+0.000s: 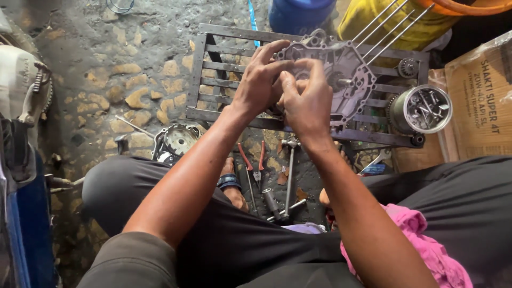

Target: Assemble and inspect motorcycle engine components including the crankcase and transmission gears.

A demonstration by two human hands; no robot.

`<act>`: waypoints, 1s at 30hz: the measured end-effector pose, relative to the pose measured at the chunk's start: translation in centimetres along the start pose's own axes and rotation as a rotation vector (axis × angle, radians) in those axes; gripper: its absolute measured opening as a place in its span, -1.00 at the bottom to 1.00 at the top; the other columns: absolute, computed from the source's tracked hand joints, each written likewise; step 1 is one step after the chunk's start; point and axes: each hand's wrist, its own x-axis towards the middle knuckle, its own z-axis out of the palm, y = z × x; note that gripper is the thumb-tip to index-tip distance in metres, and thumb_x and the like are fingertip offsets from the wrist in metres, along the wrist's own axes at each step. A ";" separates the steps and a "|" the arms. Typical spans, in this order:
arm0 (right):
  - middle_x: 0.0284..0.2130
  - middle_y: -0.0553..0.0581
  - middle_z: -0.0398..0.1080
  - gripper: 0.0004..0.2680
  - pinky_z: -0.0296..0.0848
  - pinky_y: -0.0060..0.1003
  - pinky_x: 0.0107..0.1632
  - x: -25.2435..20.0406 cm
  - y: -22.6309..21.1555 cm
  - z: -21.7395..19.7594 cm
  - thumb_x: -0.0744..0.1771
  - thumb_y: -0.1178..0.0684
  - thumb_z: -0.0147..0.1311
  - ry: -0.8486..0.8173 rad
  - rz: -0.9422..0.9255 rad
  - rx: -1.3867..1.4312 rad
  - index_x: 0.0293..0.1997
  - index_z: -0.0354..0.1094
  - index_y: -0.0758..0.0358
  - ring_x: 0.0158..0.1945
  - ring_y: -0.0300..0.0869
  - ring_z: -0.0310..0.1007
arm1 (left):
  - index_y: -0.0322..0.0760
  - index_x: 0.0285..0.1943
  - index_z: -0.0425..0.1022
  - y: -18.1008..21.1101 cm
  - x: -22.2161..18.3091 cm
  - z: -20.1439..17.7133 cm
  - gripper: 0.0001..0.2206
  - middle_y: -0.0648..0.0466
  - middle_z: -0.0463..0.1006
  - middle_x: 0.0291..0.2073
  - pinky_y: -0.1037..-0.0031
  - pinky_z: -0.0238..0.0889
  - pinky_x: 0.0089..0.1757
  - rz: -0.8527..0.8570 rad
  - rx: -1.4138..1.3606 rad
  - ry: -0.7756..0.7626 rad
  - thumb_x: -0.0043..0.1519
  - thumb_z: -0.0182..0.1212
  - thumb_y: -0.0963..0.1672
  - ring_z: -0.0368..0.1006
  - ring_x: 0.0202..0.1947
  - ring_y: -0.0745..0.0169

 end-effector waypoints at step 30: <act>0.23 0.30 0.38 -0.68 0.57 -0.31 0.05 4.5 5.1 -4.0 0.45 0.06 -0.03 -0.766 0.292 0.993 0.36 0.20 0.43 0.05 -0.14 0.51 | -0.15 -0.17 0.71 -0.5 0.8 -0.6 -0.74 -0.17 0.25 0.39 0.11 0.18 0.29 0.119 -0.015 -0.076 -0.06 0.47 -0.14 0.18 0.36 -0.26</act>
